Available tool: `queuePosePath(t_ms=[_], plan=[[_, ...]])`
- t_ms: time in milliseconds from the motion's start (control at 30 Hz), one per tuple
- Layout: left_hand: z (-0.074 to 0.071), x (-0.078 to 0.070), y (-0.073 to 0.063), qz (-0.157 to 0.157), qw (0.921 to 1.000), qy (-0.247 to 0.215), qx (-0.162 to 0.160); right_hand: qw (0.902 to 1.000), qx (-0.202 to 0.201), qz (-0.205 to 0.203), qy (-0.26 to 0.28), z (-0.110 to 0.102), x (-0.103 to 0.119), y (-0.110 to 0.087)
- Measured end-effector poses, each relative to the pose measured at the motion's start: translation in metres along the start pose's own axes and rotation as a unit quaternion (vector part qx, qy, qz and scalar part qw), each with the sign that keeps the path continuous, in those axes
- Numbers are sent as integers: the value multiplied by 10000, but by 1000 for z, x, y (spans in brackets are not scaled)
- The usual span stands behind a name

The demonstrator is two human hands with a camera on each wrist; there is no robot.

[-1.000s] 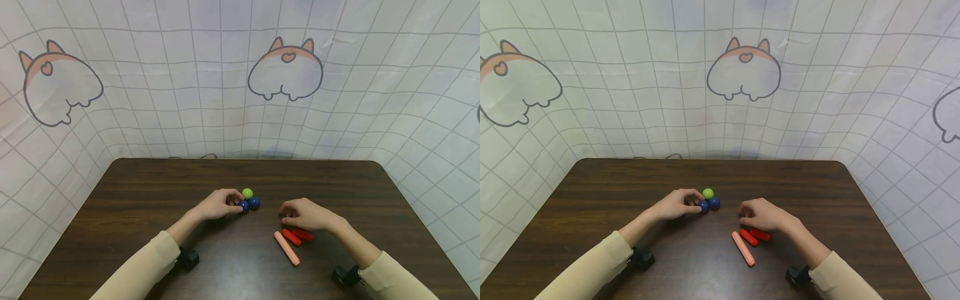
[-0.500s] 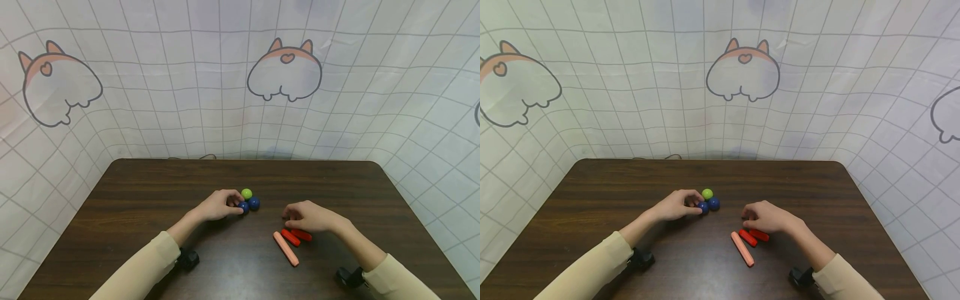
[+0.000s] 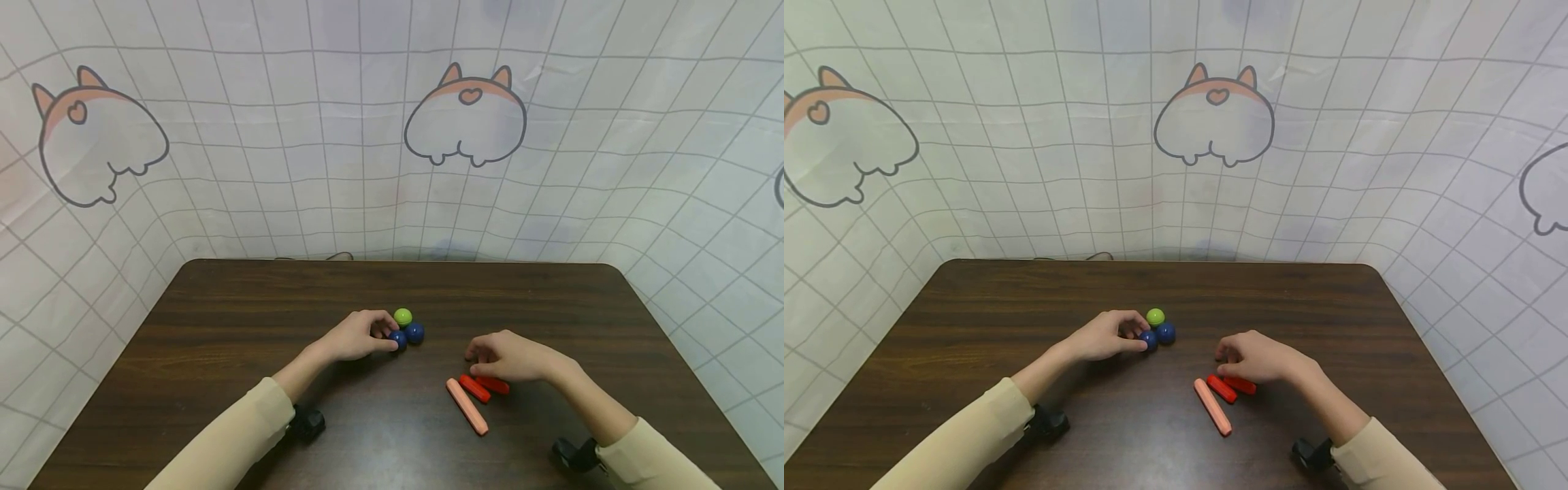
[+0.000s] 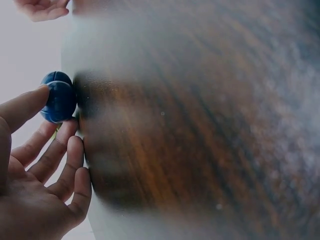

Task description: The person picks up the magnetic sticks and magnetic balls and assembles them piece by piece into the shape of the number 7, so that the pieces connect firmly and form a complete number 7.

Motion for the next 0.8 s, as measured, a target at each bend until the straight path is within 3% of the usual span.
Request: queuePosePath(t_ms=[800], plan=[[-1,-6,-4,8,10000,-10,28,9999,17,-18,113,2,-4,-2]])
Point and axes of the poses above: each hand's wrist, its own y-axis towards the middle knuckle, its own z-axis out of the palm, x = y × z, the point moved 4 cm from there along y, towards the middle knuckle
